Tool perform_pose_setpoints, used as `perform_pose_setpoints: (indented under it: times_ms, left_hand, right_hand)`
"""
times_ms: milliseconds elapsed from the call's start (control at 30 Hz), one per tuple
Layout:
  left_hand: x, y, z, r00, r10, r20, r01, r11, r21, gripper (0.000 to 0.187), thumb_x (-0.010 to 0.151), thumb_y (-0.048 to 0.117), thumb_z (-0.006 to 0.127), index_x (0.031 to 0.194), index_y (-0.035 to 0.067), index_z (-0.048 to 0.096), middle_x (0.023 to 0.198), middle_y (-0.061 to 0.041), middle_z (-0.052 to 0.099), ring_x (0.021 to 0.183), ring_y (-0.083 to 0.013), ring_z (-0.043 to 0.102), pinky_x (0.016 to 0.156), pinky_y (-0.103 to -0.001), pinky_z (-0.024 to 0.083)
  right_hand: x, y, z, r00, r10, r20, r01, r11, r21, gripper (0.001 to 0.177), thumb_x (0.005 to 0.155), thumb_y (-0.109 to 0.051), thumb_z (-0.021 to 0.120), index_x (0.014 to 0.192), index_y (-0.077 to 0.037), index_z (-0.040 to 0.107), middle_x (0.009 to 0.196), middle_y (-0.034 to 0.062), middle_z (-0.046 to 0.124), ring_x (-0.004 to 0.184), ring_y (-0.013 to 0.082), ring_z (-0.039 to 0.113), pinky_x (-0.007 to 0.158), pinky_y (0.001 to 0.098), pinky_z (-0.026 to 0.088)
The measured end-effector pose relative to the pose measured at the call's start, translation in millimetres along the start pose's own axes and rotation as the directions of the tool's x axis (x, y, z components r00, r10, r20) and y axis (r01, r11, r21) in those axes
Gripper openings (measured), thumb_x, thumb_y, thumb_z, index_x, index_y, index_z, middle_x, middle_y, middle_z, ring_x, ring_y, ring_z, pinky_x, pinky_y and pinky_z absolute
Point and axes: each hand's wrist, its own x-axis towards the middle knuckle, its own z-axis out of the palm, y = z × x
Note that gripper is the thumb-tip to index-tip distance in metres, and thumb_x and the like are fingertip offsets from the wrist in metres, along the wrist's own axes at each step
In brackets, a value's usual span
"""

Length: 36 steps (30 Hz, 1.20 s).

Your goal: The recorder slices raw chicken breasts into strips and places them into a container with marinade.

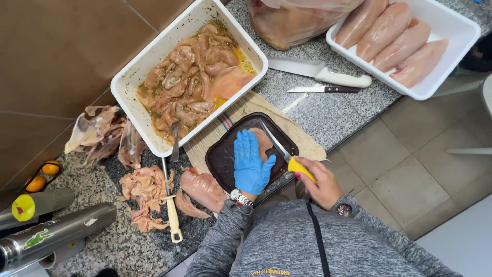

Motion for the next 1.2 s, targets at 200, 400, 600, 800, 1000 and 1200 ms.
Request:
perform_pose_setpoints:
  times_ms: [200,400,600,800,1000,1200]
  left_hand:
    - [1,5,5,1.0,0.014,-0.017,-0.014,1.0,-0.001,0.089,0.1,0.049,0.06,0.16,-0.006,0.025,0.166,-0.03,0.026,0.157,-0.046,0.021,0.129,-0.052,0.016]
    - [7,10,-2,1.0,0.024,-0.018,-0.023,1.0,0.005,0.092,0.098,0.05,0.063,0.159,-0.008,0.026,0.165,-0.03,0.026,0.156,-0.045,0.023,0.129,-0.053,0.016]
    - [10,12,3,1.0,0.011,0.023,-0.011,0.999,0.033,0.091,0.097,0.052,0.063,0.158,-0.007,0.029,0.165,-0.029,0.029,0.155,-0.0444,0.024,0.129,-0.051,0.018]
    - [10,9,-8,0.999,-0.028,0.037,0.03,0.998,-0.061,0.088,0.099,0.053,0.057,0.159,-0.006,0.028,0.165,-0.028,0.029,0.156,-0.0446,0.023,0.129,-0.051,0.017]
    - [8,-2,-20,0.998,-0.037,-0.042,0.031,0.99,-0.137,0.08,0.106,0.048,0.048,0.161,-0.006,0.027,0.169,-0.028,0.026,0.159,-0.0443,0.021,0.132,-0.052,0.014]
    - [7,-4,-10,1.0,-0.005,-0.02,0.002,0.992,-0.126,0.078,0.105,0.048,0.049,0.159,-0.005,0.03,0.167,-0.026,0.028,0.158,-0.042,0.022,0.13,-0.049,0.014]
  right_hand:
    - [2,-7,-2,1.0,-0.016,-0.01,0.015,0.998,-0.053,0.045,0.095,-0.015,0.067,0.139,-0.015,0.061,0.1,0.0051,0.066,0.057,0.0088,0.063,0.057,0.0247,0.053]
    - [5,0,-3,1.0,-0.006,-0.001,0.006,0.999,-0.04,0.045,0.094,-0.015,0.068,0.139,-0.016,0.061,0.099,0.0041,0.067,0.057,0.0087,0.063,0.056,0.025,0.053]
    - [8,5,-3,0.998,-0.06,0.008,0.06,0.995,-0.076,0.046,0.095,-0.016,0.069,0.14,-0.016,0.061,0.095,0.0048,0.066,0.061,0.0084,0.064,0.059,0.0254,0.053]
    - [11,-6,-8,1.0,0.012,0.026,-0.01,0.999,-0.05,0.045,0.094,-0.014,0.066,0.139,-0.016,0.06,0.1,0.0042,0.067,0.058,0.0084,0.064,0.057,0.0251,0.054]
    - [6,-2,-12,1.0,0.03,-0.001,-0.03,0.999,-0.034,0.043,0.095,-0.014,0.065,0.138,-0.014,0.06,0.103,0.0047,0.066,0.057,0.0077,0.064,0.054,0.0247,0.054]
    - [1,1,-11,0.999,0.037,0.003,-0.037,0.999,-0.032,0.044,0.095,-0.014,0.066,0.138,-0.014,0.06,0.101,0.005,0.065,0.057,0.0074,0.064,0.054,0.0244,0.054]
